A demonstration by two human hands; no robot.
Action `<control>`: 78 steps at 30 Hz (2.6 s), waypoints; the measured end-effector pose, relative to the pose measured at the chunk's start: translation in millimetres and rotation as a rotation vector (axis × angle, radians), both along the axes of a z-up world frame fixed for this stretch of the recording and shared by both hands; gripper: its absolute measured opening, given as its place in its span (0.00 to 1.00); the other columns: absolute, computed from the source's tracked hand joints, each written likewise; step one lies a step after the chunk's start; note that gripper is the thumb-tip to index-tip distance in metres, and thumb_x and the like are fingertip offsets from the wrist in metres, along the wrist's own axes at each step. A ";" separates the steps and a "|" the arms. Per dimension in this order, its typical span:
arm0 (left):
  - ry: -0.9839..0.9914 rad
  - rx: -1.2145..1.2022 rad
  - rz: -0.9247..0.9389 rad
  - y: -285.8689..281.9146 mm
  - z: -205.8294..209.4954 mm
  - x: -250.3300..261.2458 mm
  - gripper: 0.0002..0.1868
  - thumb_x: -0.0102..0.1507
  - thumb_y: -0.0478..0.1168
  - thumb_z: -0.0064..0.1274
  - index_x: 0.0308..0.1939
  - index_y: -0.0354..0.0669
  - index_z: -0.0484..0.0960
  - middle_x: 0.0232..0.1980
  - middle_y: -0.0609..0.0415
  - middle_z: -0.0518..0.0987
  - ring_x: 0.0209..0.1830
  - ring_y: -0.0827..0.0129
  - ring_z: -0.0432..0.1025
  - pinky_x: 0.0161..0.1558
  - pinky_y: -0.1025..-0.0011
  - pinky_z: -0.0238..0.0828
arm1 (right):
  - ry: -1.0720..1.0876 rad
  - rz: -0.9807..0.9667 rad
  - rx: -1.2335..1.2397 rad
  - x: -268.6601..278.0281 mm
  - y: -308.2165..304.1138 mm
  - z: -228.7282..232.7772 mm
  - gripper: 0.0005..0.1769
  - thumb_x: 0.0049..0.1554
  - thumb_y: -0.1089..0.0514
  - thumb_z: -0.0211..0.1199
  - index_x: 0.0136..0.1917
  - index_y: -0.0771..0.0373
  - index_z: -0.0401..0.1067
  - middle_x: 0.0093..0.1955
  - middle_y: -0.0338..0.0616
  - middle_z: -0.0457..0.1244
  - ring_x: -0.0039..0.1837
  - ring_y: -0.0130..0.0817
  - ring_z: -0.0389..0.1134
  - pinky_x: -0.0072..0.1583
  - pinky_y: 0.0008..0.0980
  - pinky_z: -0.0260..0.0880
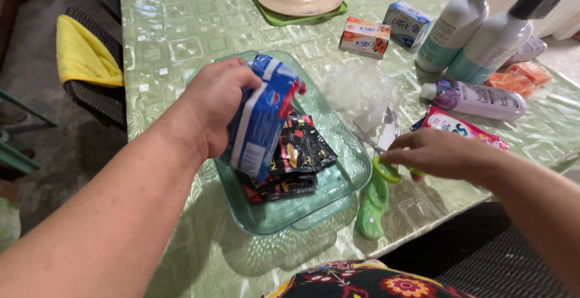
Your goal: Cutting open various sachets of hair products and detergent, and cutting a bar of soap, to organize them into a tray.
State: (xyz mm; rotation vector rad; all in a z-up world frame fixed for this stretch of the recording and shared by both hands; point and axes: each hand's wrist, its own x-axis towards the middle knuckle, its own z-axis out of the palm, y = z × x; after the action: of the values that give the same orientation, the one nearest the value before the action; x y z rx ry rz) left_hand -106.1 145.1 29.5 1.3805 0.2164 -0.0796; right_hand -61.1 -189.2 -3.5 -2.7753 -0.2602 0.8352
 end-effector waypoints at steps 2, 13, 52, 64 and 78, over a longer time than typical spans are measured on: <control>0.077 -0.155 0.000 -2.5 -1.9 -1.9 0.10 0.63 0.36 0.47 0.44 0.38 0.80 0.33 0.51 0.82 0.26 0.67 0.75 0.31 0.63 0.79 | 0.043 -0.041 0.039 -3.3 2.2 8.8 0.24 0.60 0.37 0.54 0.61 0.48 0.79 0.45 0.41 0.72 0.45 0.34 0.74 0.56 0.36 0.73; 0.531 -1.430 -0.163 -11.0 -84.2 -15.9 0.14 0.69 0.37 0.36 0.45 0.25 0.72 0.28 0.51 0.76 0.24 0.67 0.73 0.27 0.69 0.76 | 0.330 -0.211 0.676 -0.5 -33.1 21.1 0.27 0.55 0.45 0.56 0.61 0.62 0.75 0.35 0.42 0.65 0.37 0.30 0.61 0.38 0.31 0.58; 0.249 -0.176 -0.551 0.2 -12.9 -25.2 0.16 0.55 0.35 0.60 0.47 0.37 0.81 0.41 0.49 0.85 0.37 0.66 0.81 0.44 0.62 0.83 | 0.698 0.084 1.205 -61.0 32.3 7.8 0.40 0.59 0.33 0.59 0.69 0.68 0.65 0.45 0.43 0.61 0.44 0.30 0.63 0.40 0.26 0.58; 0.249 -0.215 -0.566 -3.0 -16.1 -23.6 0.18 0.55 0.33 0.61 0.50 0.38 0.81 0.42 0.50 0.85 0.38 0.68 0.81 0.44 0.64 0.82 | 0.723 0.026 1.269 -70.6 30.8 8.9 0.39 0.61 0.34 0.58 0.67 0.70 0.66 0.44 0.44 0.60 0.43 0.31 0.60 0.42 0.30 0.59; 0.230 -0.215 -0.613 -3.7 -15.4 -22.8 0.24 0.54 0.34 0.62 0.54 0.41 0.79 0.46 0.51 0.86 0.42 0.66 0.81 0.50 0.59 0.81 | 0.585 -0.017 1.181 -73.7 46.2 13.1 0.33 0.55 0.39 0.68 0.61 0.69 0.73 0.32 0.40 0.61 0.35 0.28 0.61 0.38 0.30 0.62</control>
State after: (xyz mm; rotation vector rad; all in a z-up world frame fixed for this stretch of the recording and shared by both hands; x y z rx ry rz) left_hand -128.8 141.4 14.1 1.1808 -0.0324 -0.7527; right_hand -134.9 -142.9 9.6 -1.3903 -0.4287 0.9888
